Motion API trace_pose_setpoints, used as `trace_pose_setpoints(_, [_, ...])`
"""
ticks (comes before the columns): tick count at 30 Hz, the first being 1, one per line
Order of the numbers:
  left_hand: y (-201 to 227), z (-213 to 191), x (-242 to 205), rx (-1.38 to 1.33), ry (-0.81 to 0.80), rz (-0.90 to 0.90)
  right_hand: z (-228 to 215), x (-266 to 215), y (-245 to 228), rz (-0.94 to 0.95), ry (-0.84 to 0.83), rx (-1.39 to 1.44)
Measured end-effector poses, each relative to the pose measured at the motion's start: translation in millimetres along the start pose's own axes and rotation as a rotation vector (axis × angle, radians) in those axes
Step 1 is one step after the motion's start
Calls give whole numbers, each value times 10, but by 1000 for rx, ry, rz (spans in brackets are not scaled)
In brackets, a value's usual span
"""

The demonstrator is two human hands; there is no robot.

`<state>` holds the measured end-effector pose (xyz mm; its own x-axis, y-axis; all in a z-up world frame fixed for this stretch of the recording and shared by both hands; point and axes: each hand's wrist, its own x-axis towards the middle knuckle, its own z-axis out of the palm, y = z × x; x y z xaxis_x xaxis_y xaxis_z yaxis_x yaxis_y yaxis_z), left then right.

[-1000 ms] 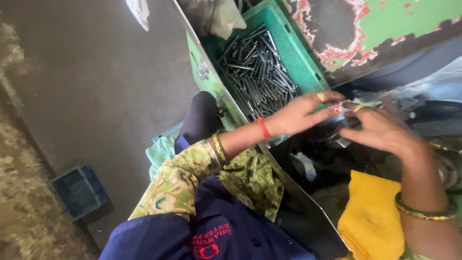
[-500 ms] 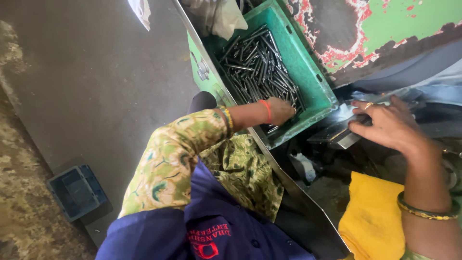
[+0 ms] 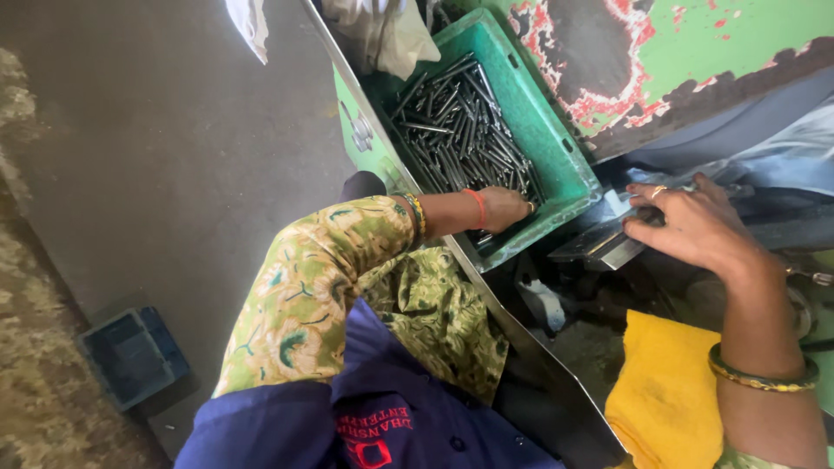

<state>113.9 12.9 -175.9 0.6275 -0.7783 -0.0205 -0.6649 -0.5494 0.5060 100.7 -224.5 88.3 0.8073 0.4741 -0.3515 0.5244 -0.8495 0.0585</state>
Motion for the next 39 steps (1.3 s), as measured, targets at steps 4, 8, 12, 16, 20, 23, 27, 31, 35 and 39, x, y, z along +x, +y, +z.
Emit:
trace_pose_setpoints(4, [-36,61,52,14,-51,-59,-50,-4,-32,-12,33,32])
trace_pose_setpoints(8, [-68,76,41,25,-20,-102,-57,-16,-47,39,56,45])
trace_pose_setpoints(12, [-55,-151,-89,28,-2,-169,-55,-27,-25,5,110,107])
trace_pose_setpoints(16, [99,-660,-420,-62,153,-164,-56,-17,10,-9,120,136])
trace_pose_setpoints(20, [372,-1167,-786,-590,406,-158,-22,-6,77,-51,160,96])
trace_pose_setpoints(23, [612,-1379,-906,-930,518,-59,10,16,121,-21,138,116])
trace_pose_setpoints(27, [924,-1425,-853,-1205,621,22,41,41,168,-43,164,151])
trace_pose_setpoints(31, [1169,-1312,-718,-1396,719,111,53,52,169,-11,169,162])
trace_pose_setpoints(35, [1370,-1165,-611,-1492,741,129,-2,49,130,19,154,179])
trace_pose_setpoints(39, [1536,-1058,-572,-1362,721,29,-36,47,69,38,208,144])
